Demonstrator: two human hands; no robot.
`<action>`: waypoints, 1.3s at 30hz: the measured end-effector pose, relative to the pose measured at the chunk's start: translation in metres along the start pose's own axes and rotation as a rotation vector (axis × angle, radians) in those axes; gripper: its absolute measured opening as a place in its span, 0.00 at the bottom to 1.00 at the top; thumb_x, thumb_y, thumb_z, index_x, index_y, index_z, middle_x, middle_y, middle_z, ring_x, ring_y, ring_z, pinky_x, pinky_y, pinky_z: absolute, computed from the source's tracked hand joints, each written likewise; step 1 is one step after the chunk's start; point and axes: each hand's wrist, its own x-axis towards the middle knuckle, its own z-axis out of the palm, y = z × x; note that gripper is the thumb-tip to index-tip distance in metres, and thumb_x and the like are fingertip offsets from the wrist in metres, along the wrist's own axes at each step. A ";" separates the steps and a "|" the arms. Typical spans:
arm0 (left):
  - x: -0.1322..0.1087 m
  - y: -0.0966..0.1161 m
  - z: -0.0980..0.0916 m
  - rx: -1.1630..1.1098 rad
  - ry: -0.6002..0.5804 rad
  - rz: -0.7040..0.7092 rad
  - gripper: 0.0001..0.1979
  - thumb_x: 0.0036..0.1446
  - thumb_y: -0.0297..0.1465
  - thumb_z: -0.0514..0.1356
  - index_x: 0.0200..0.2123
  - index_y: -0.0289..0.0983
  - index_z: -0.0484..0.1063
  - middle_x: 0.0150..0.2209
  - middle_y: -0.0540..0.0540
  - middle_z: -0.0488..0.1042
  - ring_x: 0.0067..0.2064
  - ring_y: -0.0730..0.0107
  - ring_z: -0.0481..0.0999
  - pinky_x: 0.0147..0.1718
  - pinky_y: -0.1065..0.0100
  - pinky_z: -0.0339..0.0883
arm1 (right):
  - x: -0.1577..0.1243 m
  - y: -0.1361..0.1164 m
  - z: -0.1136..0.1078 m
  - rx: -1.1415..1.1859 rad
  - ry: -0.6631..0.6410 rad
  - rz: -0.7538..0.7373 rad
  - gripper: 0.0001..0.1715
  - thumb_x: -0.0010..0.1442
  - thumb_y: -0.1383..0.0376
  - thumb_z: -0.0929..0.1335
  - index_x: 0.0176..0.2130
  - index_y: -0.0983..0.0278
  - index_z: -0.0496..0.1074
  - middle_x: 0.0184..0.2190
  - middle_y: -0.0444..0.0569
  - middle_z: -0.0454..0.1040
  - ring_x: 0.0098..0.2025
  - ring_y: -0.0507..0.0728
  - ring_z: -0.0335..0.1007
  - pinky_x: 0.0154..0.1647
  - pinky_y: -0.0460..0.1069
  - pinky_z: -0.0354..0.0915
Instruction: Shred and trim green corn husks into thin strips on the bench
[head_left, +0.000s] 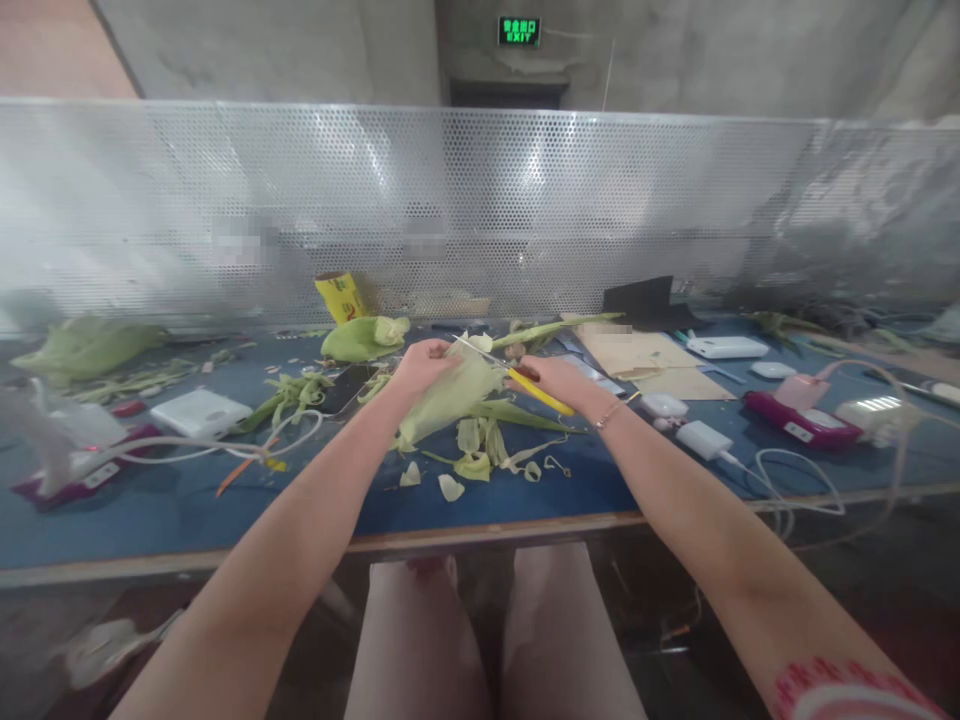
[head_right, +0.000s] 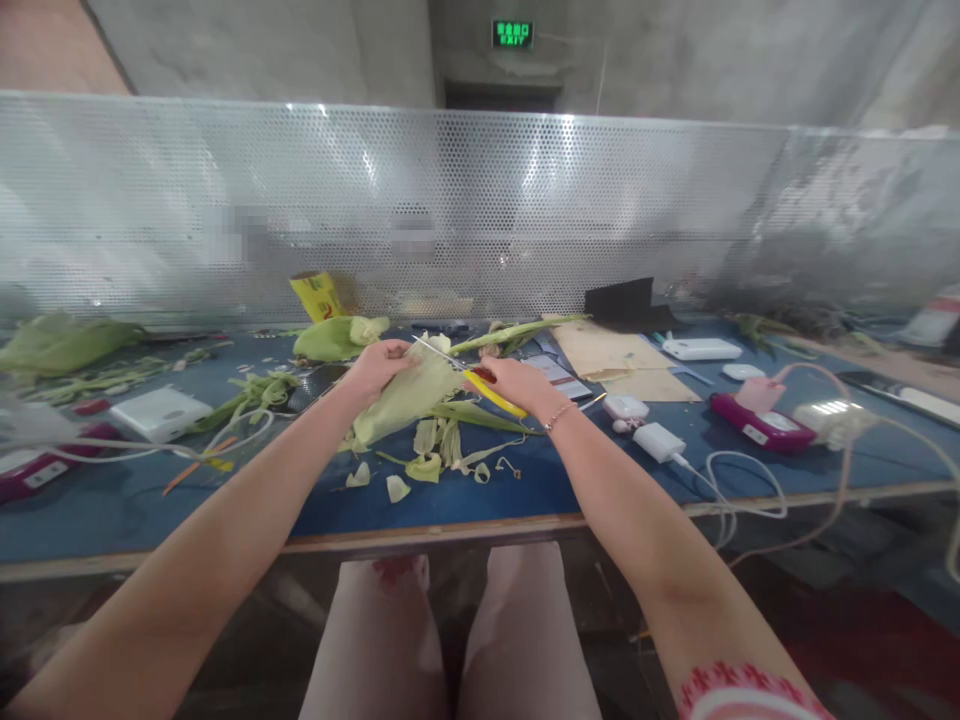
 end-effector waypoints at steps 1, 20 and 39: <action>0.000 0.000 0.000 -0.019 -0.014 -0.010 0.18 0.32 0.36 0.70 0.29 0.34 0.73 0.27 0.47 0.76 0.28 0.69 0.73 0.32 0.67 0.67 | 0.000 0.001 0.000 -0.004 0.003 0.003 0.26 0.58 0.42 0.59 0.35 0.61 0.65 0.33 0.50 0.75 0.32 0.57 0.69 0.27 0.46 0.54; -0.003 0.005 0.001 -0.098 0.088 -0.102 0.15 0.40 0.35 0.66 0.29 0.37 0.64 0.24 0.51 0.70 0.28 0.69 0.73 0.30 0.66 0.68 | 0.002 0.013 0.005 0.080 0.136 0.118 0.27 0.59 0.43 0.57 0.42 0.62 0.61 0.32 0.52 0.75 0.32 0.59 0.71 0.29 0.48 0.59; -0.023 0.009 0.040 -0.521 0.015 -0.115 0.15 0.40 0.33 0.67 0.31 0.36 0.66 0.25 0.51 0.73 0.29 0.69 0.75 0.35 0.63 0.70 | 0.014 -0.022 0.030 0.719 0.225 -0.011 0.20 0.59 0.53 0.59 0.42 0.66 0.65 0.38 0.50 0.73 0.38 0.54 0.70 0.39 0.47 0.66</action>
